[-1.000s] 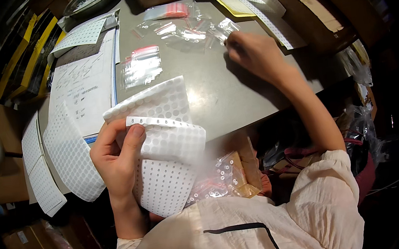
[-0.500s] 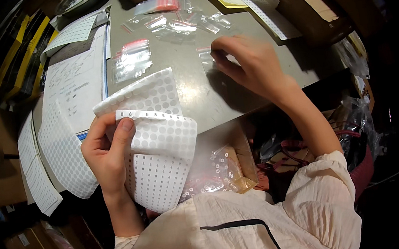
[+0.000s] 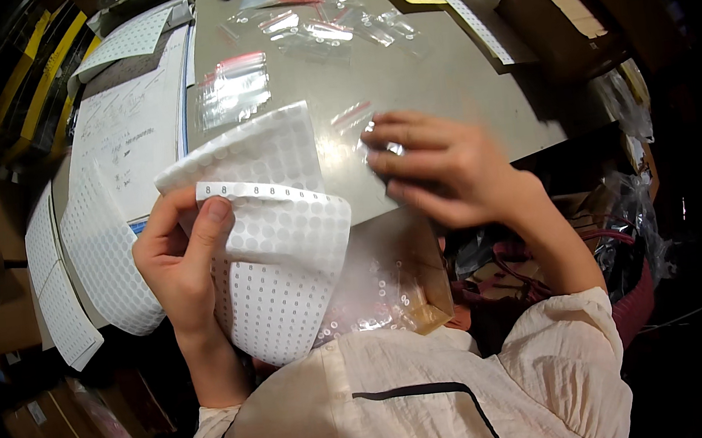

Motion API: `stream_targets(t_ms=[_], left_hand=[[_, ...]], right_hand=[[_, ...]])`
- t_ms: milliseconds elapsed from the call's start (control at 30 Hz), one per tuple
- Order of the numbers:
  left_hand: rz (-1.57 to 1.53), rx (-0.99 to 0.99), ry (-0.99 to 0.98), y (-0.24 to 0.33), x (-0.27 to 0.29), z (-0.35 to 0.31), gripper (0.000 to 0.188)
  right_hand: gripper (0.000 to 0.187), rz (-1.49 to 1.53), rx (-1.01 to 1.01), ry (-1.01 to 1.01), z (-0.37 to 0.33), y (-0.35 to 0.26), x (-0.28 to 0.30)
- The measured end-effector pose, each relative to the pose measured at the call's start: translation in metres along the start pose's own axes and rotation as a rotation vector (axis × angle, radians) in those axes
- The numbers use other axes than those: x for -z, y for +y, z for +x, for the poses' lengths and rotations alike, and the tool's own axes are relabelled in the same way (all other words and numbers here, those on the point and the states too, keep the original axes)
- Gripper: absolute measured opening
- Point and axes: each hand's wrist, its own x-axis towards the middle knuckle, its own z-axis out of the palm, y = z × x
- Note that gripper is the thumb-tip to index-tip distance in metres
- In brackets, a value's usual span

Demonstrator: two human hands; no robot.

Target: The person repeatedly picks small white circular items from a sheet and places them into small clear plastic bags. They fold the top of each bag after filling it and set it aside on the table. The process is repeated continuously with multiple bags.

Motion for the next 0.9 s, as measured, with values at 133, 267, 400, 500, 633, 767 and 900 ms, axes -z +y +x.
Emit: stream_targets(t_ms=[133, 267, 400, 500, 633, 767, 900], left_hand=[[-0.087, -0.006, 0.001, 0.003, 0.0, 0.002, 0.015], [-0.101, -0.015, 0.013, 0.001, 0.001, 0.001, 0.015], [-0.077, -0.025, 0.017, -0.002, 0.0, 0.002, 0.014], [-0.026, -0.025, 0.025, -0.001, 0.0, 0.002, 0.013], [0.041, -0.049, 0.022, -0.006, 0.0, 0.003, 0.011], [0.062, -0.056, 0.033, -0.004, 0.0, 0.002, 0.011], [0.089, -0.08, 0.032, -0.003, -0.001, 0.002, 0.011]], right_hand=[[0.016, 0.329, 0.202, -0.066, 0.001, -0.036, -0.002], [0.014, 0.634, 0.034, 0.049, 0.005, -0.047, 0.003], [0.011, 0.469, -0.012, 0.157, 0.039, -0.051, 0.0], [0.017, 0.318, -0.091, 0.148, 0.064, -0.059, -0.014], [0.016, 0.251, -0.007, 0.16, 0.082, -0.058, -0.028], [0.016, 0.334, -0.053, 0.13, 0.085, -0.054, -0.03], [0.015, 0.458, -0.121, 0.093, 0.086, -0.049, -0.028]])
